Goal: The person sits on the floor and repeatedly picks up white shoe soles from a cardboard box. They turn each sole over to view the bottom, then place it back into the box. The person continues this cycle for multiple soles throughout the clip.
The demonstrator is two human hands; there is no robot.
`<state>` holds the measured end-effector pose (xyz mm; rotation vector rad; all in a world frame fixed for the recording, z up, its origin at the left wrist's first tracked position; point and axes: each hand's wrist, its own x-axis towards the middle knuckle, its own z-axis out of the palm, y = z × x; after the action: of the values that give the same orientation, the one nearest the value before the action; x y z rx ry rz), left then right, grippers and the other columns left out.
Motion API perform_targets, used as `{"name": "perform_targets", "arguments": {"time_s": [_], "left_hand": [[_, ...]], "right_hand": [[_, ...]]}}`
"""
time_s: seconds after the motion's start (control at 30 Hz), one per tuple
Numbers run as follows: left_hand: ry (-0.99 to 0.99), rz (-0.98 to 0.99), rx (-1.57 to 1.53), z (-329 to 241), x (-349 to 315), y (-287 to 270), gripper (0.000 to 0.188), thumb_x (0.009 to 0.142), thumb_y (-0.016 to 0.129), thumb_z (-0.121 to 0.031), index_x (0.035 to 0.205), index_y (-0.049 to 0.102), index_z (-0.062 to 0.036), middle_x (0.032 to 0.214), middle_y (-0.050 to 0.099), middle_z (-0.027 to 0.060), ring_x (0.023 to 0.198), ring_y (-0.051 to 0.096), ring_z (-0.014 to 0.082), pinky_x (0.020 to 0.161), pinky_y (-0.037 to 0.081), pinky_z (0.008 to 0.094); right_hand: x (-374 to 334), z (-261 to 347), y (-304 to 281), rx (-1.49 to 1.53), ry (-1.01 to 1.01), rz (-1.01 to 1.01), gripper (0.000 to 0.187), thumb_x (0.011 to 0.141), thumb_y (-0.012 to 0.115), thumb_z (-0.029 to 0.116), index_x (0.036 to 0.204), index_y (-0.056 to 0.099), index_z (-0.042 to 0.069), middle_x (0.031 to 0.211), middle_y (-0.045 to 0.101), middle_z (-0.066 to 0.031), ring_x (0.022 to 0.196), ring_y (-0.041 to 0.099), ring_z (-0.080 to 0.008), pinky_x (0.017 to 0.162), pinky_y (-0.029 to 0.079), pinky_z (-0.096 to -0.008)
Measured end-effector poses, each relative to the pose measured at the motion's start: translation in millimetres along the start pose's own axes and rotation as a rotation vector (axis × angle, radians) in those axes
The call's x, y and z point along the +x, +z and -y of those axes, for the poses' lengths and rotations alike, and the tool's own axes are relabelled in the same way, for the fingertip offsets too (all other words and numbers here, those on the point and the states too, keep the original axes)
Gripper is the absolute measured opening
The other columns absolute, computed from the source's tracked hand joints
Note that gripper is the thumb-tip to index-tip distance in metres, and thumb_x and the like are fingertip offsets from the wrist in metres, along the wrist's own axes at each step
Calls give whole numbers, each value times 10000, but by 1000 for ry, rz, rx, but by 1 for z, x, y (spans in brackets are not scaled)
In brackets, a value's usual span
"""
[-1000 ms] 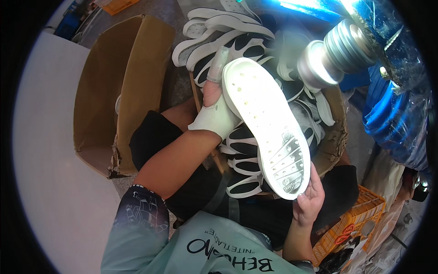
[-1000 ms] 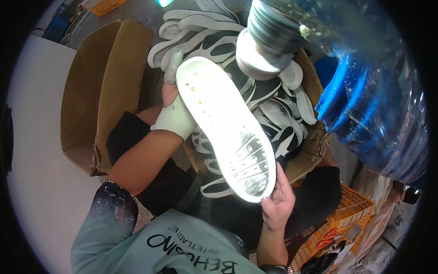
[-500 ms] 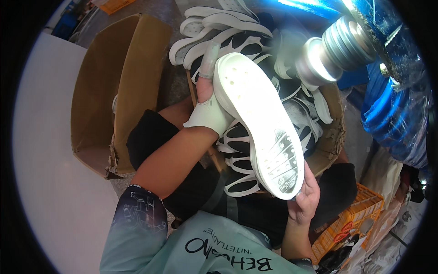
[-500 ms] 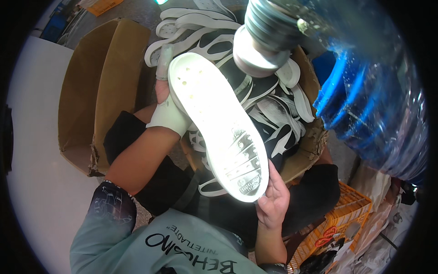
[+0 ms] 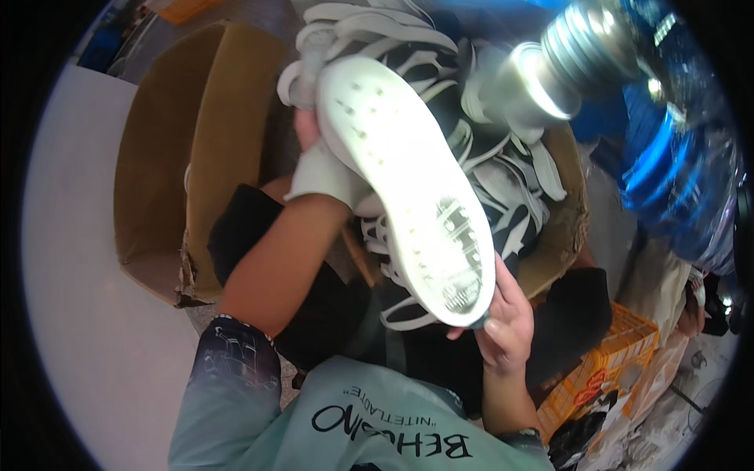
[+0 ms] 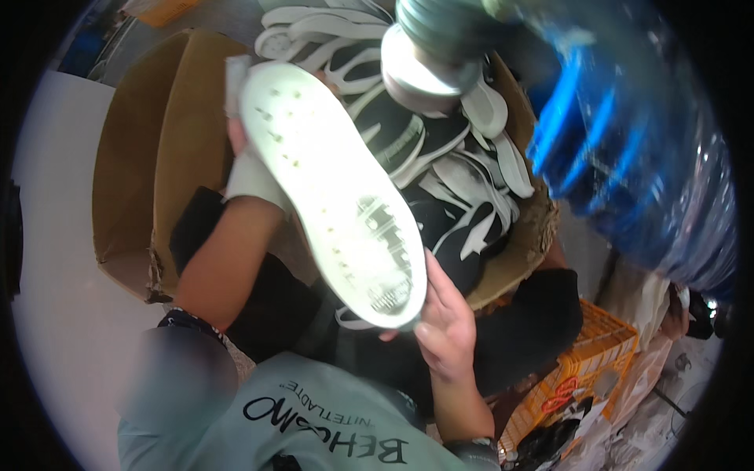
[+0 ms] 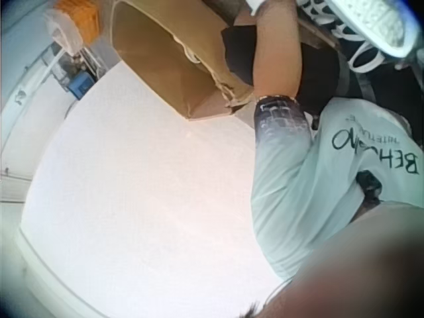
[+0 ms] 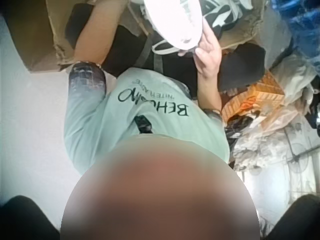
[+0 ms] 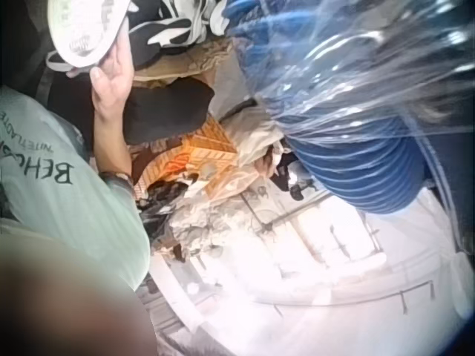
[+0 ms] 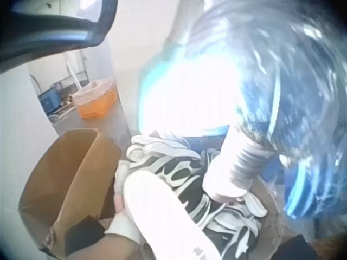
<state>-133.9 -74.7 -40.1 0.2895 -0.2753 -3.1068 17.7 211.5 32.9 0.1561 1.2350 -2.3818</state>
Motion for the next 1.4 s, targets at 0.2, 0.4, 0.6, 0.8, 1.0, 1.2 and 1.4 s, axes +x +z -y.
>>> {"name": "perform_targets", "arguments": {"time_s": [0.2,0.4,0.6,0.8,1.0,1.2,1.4], "left_hand": [[-57,667,21,-32,19,21,744,918,460,-565,1348,460,42,1295,495,239,1159,510,357,1031,422,445],[-107,994,56,-37,19,42,696,930,492,-516,1352,456,35,1292,495,236,1180,512,354,1051,422,444],[-80,988,71,-40,17,45,656,925,521,-484,1332,464,28,1270,499,217,1179,511,342,1057,419,444],[-70,978,89,-41,16,45,617,921,550,-451,1312,472,20,1248,503,199,1178,510,331,1064,416,443],[-65,971,101,-43,15,45,579,917,579,-418,1291,479,12,1226,506,180,1177,508,319,1071,413,442],[-52,968,105,-45,15,45,543,912,608,-385,1271,487,5,1204,510,161,1176,507,307,1078,411,441],[-46,965,110,-47,14,43,509,908,637,-352,1250,495,-3,1182,514,143,1175,506,296,1085,408,441]], "right_hand": [[15,-16,15,55,7,244,825,874,552,-23,1556,90,-70,1565,284,-276,1221,569,-317,831,587,-376],[21,-18,21,2,2,268,801,859,478,-75,1556,84,-73,1569,288,-262,1245,545,-289,833,583,-368],[21,-19,25,-32,3,247,796,849,452,-73,1552,78,-84,1561,298,-271,1228,553,-287,821,582,-359],[21,-21,24,-33,-8,243,796,850,451,-69,1552,76,-84,1556,303,-275,1228,554,-290,814,581,-358],[19,-23,23,-29,-6,243,804,859,475,-59,1553,71,-82,1555,303,-276,1246,543,-295,822,578,-359],[19,-27,25,4,-31,268,865,827,535,-90,1554,66,-82,1558,297,-269,1271,525,-294,833,573,-356],[20,-28,27,-14,-21,252,875,821,545,-107,1555,69,-80,1546,312,-264,1271,524,-286,840,570,-342]]}}
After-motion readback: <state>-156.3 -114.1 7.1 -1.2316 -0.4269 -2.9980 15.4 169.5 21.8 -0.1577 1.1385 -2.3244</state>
